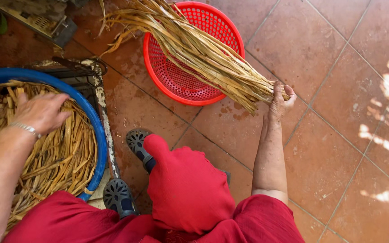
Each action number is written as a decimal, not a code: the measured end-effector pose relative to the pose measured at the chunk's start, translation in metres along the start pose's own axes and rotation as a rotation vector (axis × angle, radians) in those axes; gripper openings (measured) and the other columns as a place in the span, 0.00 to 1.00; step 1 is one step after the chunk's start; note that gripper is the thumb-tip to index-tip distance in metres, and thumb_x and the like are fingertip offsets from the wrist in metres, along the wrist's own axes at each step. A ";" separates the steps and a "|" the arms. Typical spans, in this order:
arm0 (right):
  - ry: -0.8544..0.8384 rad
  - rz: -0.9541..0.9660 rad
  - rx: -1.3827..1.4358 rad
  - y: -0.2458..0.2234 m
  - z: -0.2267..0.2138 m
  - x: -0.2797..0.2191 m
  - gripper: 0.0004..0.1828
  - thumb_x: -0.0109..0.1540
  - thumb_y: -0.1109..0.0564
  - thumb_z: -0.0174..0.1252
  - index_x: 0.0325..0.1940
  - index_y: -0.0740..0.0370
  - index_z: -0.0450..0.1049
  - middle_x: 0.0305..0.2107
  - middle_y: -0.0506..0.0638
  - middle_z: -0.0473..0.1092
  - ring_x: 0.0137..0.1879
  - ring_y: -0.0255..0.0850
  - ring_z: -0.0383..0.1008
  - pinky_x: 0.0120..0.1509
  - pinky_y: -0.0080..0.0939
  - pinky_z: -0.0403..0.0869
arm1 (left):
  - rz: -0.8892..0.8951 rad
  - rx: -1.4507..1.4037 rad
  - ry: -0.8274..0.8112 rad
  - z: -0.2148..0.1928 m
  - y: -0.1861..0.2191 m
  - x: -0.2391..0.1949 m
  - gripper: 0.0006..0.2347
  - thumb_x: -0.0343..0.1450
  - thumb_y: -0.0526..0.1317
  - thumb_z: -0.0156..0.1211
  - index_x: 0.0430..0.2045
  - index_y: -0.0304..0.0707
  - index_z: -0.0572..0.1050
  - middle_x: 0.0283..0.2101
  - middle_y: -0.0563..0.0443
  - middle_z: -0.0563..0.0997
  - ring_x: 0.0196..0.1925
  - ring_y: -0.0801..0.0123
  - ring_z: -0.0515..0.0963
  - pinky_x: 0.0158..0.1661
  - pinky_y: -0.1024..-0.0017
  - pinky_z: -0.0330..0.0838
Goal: The person sits on the floor and processes dried plant strips by hand. They pull strips from a blue basin, separate and align them, and place the processed bundles into a red basket.
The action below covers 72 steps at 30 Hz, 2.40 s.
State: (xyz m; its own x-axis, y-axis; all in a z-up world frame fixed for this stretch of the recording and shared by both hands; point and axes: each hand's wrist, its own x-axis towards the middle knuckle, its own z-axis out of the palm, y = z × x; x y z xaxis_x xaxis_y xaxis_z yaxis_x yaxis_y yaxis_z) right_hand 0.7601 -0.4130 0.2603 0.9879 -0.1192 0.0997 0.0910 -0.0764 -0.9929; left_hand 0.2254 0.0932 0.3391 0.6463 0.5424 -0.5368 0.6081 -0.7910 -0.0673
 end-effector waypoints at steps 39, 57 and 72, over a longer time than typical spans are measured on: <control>-1.882 -1.643 -0.409 -0.257 0.367 -0.373 0.07 0.65 0.53 0.64 0.43 0.58 0.79 0.39 0.51 0.75 0.47 0.48 0.74 0.53 0.49 0.76 | -0.615 -1.414 -0.002 0.258 0.006 0.022 0.12 0.74 0.44 0.58 0.41 0.32 0.77 0.41 0.38 0.79 0.41 0.57 0.77 0.39 0.63 0.73; -1.809 -0.685 -0.212 -0.166 0.397 -0.442 0.18 0.69 0.52 0.60 0.59 0.63 0.75 0.48 0.54 0.78 0.51 0.40 0.82 0.52 0.42 0.80 | -0.394 -1.396 0.801 0.128 -0.049 -0.100 0.12 0.72 0.37 0.52 0.46 0.37 0.79 0.24 0.48 0.78 0.24 0.69 0.76 0.29 0.69 0.71; -1.904 0.421 -0.012 -0.191 0.380 -0.441 0.26 0.71 0.42 0.45 0.66 0.60 0.70 0.62 0.50 0.70 0.67 0.44 0.68 0.67 0.53 0.70 | 0.028 -1.495 0.684 0.040 0.011 -0.030 0.13 0.78 0.46 0.48 0.37 0.34 0.76 0.28 0.43 0.81 0.30 0.64 0.81 0.35 0.63 0.75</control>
State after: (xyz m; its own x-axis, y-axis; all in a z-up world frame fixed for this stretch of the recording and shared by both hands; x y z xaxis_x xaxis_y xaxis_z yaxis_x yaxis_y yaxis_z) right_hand 0.3547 0.0305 0.3813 -0.2328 0.9242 -0.3028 -0.1414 -0.3402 -0.9297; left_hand 0.1944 0.0571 0.3206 0.4883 0.8714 -0.0474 0.2095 -0.0643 0.9757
